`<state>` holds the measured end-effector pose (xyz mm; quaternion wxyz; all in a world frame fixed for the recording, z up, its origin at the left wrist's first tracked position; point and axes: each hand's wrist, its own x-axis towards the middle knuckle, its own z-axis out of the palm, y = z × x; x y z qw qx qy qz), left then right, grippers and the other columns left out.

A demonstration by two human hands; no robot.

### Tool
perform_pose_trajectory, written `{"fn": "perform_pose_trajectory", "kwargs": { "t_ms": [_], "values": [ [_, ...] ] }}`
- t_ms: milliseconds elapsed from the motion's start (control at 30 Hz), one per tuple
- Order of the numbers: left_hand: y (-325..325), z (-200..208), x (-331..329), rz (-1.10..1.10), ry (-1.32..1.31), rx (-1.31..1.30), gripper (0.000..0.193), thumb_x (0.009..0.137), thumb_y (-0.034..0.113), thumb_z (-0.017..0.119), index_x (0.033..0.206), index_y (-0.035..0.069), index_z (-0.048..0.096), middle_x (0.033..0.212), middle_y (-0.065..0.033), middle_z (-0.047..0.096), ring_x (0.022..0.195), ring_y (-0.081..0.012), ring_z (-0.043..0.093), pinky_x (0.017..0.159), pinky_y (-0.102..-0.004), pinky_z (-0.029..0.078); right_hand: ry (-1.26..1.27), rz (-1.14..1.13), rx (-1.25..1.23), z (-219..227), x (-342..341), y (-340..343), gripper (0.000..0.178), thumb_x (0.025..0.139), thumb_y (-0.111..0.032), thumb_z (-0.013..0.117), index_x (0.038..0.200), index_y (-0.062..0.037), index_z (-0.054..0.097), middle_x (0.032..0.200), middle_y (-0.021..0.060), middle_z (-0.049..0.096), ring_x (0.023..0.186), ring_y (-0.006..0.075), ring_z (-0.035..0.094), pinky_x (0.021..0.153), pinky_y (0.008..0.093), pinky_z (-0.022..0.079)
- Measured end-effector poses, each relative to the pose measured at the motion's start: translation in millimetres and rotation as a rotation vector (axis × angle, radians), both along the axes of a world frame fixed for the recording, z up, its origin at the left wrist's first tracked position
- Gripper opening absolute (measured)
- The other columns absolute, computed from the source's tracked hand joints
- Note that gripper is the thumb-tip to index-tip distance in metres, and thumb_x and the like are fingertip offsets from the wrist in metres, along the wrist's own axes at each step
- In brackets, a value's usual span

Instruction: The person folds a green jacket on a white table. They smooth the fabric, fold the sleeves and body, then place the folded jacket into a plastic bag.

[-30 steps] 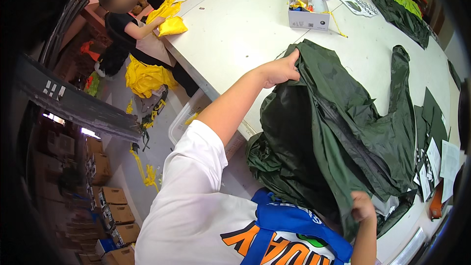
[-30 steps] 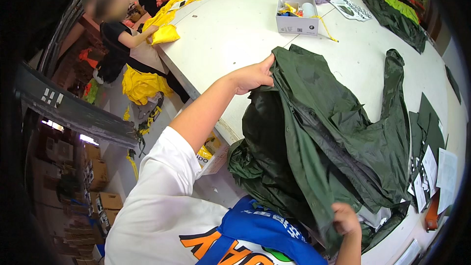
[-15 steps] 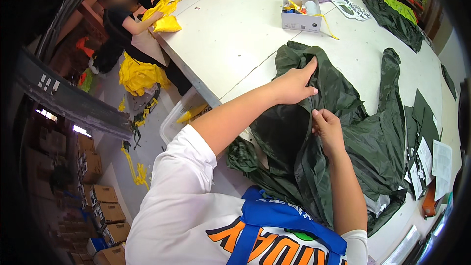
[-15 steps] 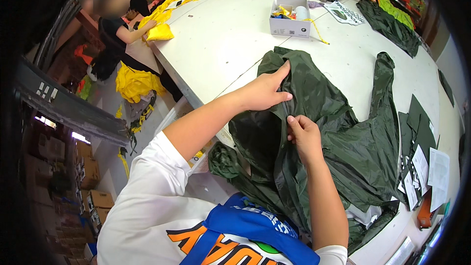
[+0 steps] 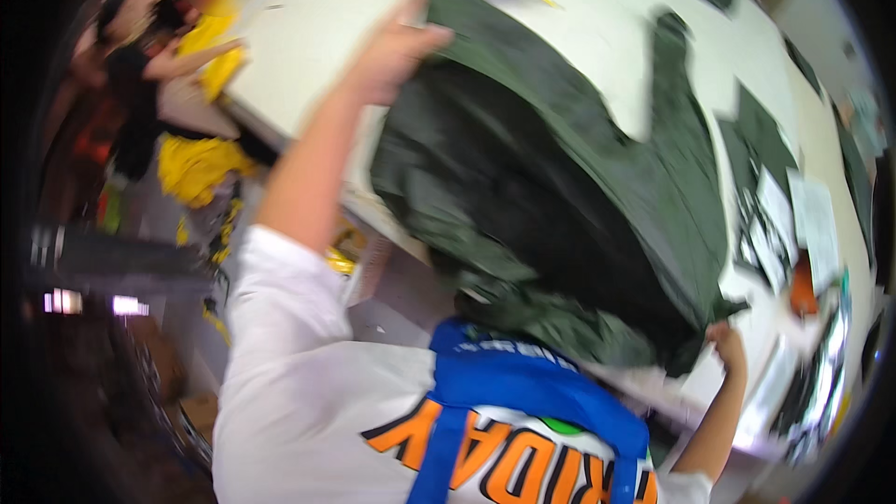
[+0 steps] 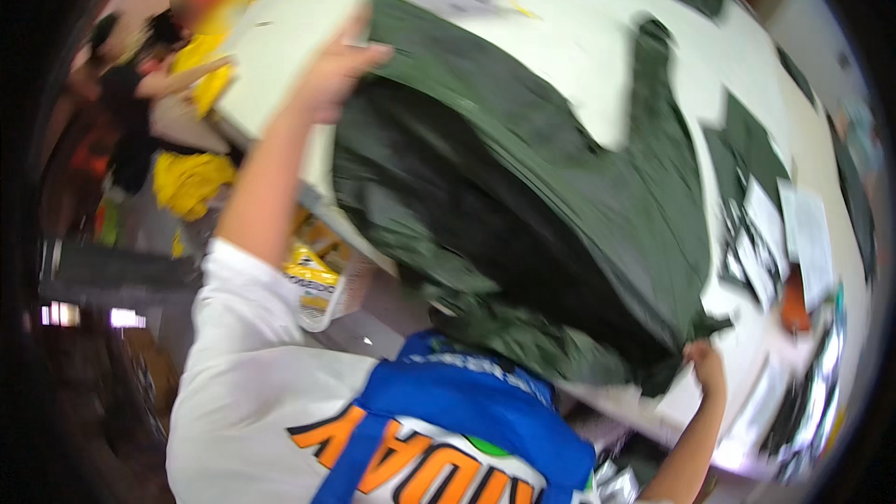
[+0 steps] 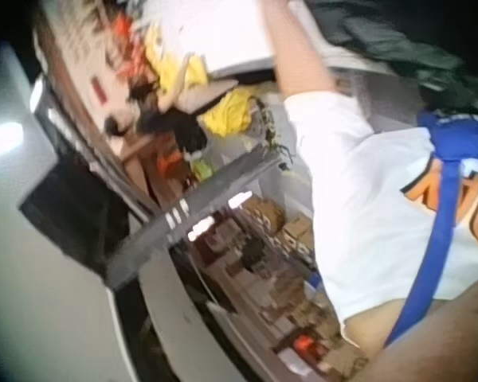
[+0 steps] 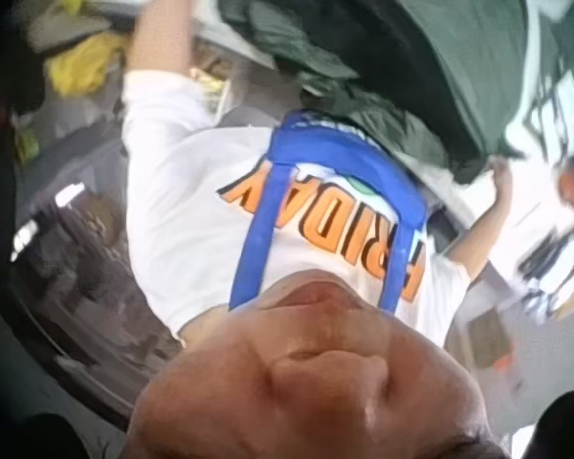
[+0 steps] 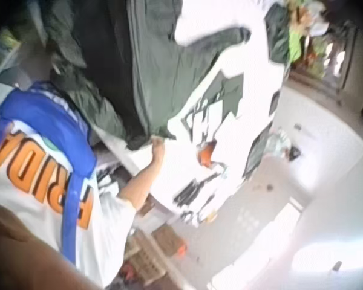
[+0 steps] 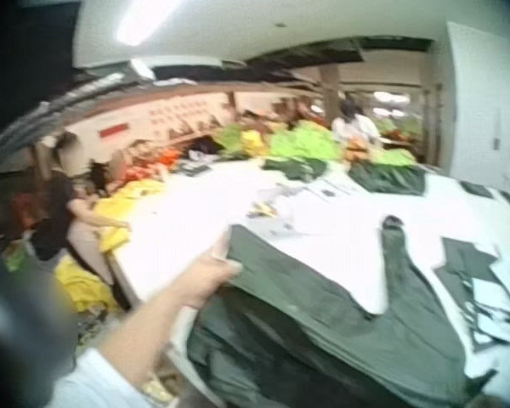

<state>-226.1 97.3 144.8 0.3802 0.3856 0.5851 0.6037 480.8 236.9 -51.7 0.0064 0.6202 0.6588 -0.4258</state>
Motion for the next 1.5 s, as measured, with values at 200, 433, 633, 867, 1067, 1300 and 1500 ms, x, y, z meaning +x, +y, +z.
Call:
{"fn": "perform_pose_trajectory", "kwargs": {
  "t_ms": [200,433,633,867,1067,1300,1500],
  "values": [
    [-49,-35,-35,0.032,0.045,-0.368,0.068,0.086,0.014,0.063,0.145,0.008,0.029,0.133,-0.0101,0.049,0.118,-0.0224,0.051,0.098,-0.0376,0.043,-0.086,0.014,-0.040,118,-34,-52,0.029,0.086,-0.023,0.063,0.067,-0.0019,0.056,0.059,0.0061,0.057,0.052,0.0124,0.057,0.051,0.0296,0.047],
    [-55,-153,-113,0.411,1.296,-1.044,0.059,0.081,0.021,0.061,0.132,0.002,0.040,0.130,-0.0212,0.049,0.115,-0.0397,0.051,0.097,-0.0443,0.042,-0.082,-0.069,0.154,96,-111,-77,0.025,0.081,-0.025,0.069,0.083,-0.0006,0.063,0.067,0.0111,0.062,0.070,0.0228,0.065,0.064,0.0365,0.050],
    [22,-107,189,-0.171,1.007,0.030,0.041,0.077,0.001,0.059,0.118,0.006,0.057,0.112,-0.0097,0.059,0.104,-0.0258,0.055,0.093,-0.0343,0.043,-0.220,0.301,0.331,10,-90,-64,0.024,0.076,-0.020,0.071,0.091,-0.0015,0.066,0.077,0.0172,0.065,0.077,0.0328,0.064,0.071,0.0403,0.049],
    [42,-237,322,-0.769,0.885,-0.244,0.030,0.081,0.016,0.066,0.109,0.006,0.063,0.099,-0.0134,0.064,0.091,-0.0288,0.062,0.080,-0.0391,0.049,-0.058,0.111,0.132,-18,-82,-53,0.025,0.075,-0.015,0.072,0.096,-0.0024,0.067,0.085,0.0162,0.067,0.080,0.0324,0.065,0.074,0.0375,0.050],
    [51,-249,318,-0.902,0.645,-0.431,0.017,0.073,0.012,0.072,0.089,0.006,0.069,0.085,-0.0109,0.067,0.080,-0.0252,0.065,0.070,-0.0339,0.051,0.002,-0.101,-0.084,-22,-84,-46,0.014,0.075,-0.003,0.071,0.086,0.0022,0.064,0.068,0.0074,0.063,0.057,0.0141,0.060,0.054,0.0282,0.049],
    [54,-246,322,-0.951,0.806,-0.490,0.018,0.070,0.019,0.076,0.079,0.007,0.066,0.078,-0.0097,0.067,0.080,-0.0298,0.064,0.068,-0.0404,0.049,0.003,-0.159,-0.149,-26,-81,-45,0.011,0.075,-0.002,0.071,0.080,0.0013,0.062,0.062,0.0057,0.061,0.051,0.0115,0.059,0.048,0.0258,0.046],
    [49,-239,316,-0.967,0.906,-0.451,0.026,0.075,0.027,0.072,0.092,0.009,0.064,0.090,-0.0106,0.067,0.084,-0.0316,0.063,0.072,-0.0420,0.049,-0.097,-0.073,-0.064,-17,-85,-45,0.012,0.073,-0.003,0.072,0.075,0.0002,0.061,0.058,0.0075,0.060,0.051,0.0137,0.060,0.050,0.0286,0.046]
  ]
}}
